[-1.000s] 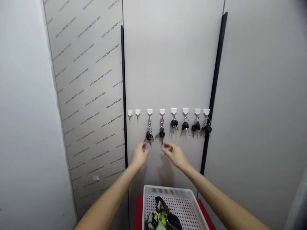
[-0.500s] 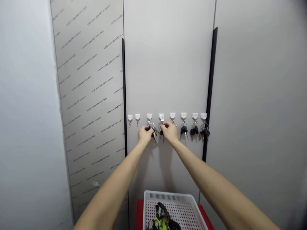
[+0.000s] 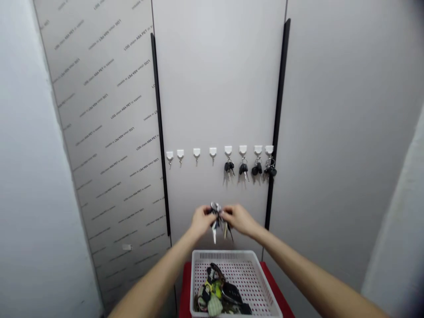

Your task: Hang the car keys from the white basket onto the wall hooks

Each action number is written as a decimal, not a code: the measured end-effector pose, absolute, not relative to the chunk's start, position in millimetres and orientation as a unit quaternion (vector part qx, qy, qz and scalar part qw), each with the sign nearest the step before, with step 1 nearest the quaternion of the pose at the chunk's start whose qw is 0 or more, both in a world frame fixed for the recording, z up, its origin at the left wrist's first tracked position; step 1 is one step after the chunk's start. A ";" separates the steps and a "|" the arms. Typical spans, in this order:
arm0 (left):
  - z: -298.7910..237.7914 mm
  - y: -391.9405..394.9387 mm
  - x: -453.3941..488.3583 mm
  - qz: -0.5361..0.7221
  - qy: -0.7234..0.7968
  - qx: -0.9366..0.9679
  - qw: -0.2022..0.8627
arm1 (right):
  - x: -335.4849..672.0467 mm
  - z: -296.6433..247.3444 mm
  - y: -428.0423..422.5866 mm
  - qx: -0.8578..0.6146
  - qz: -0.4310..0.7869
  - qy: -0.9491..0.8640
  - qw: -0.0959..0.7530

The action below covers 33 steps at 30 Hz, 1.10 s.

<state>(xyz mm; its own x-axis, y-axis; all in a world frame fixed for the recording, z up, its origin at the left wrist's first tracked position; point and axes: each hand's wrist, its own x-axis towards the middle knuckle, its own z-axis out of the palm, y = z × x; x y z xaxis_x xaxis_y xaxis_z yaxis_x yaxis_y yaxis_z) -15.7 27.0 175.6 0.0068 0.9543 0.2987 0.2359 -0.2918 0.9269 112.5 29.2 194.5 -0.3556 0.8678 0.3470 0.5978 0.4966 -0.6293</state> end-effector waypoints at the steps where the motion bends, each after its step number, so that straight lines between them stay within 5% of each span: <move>1: 152.4 25.0 -10.1 0.490 0.495 0.625 0.353 | 119.8 173.5 24.9 -0.476 0.216 -0.796 0.304; 9: 69.1 -3.8 22.9 0.235 0.594 0.717 0.279 | 159.0 68.1 1.8 -0.542 0.229 -0.784 0.197; 15: 90.9 7.3 25.0 0.126 0.606 0.748 0.241 | 164.2 93.3 7.0 -0.536 0.242 -0.789 0.175; 22: 222.3 69.5 37.8 0.474 0.578 0.639 0.183 | 175.5 227.0 59.5 -0.565 0.053 -0.618 0.545; 28: 269.0 93.7 55.4 0.496 0.589 0.618 0.161 | 163.8 260.3 89.2 -0.564 0.142 -0.592 0.558; 33: 290.8 92.9 49.3 0.532 0.552 0.618 0.172 | 171.9 280.8 88.7 -0.573 0.021 -0.587 0.571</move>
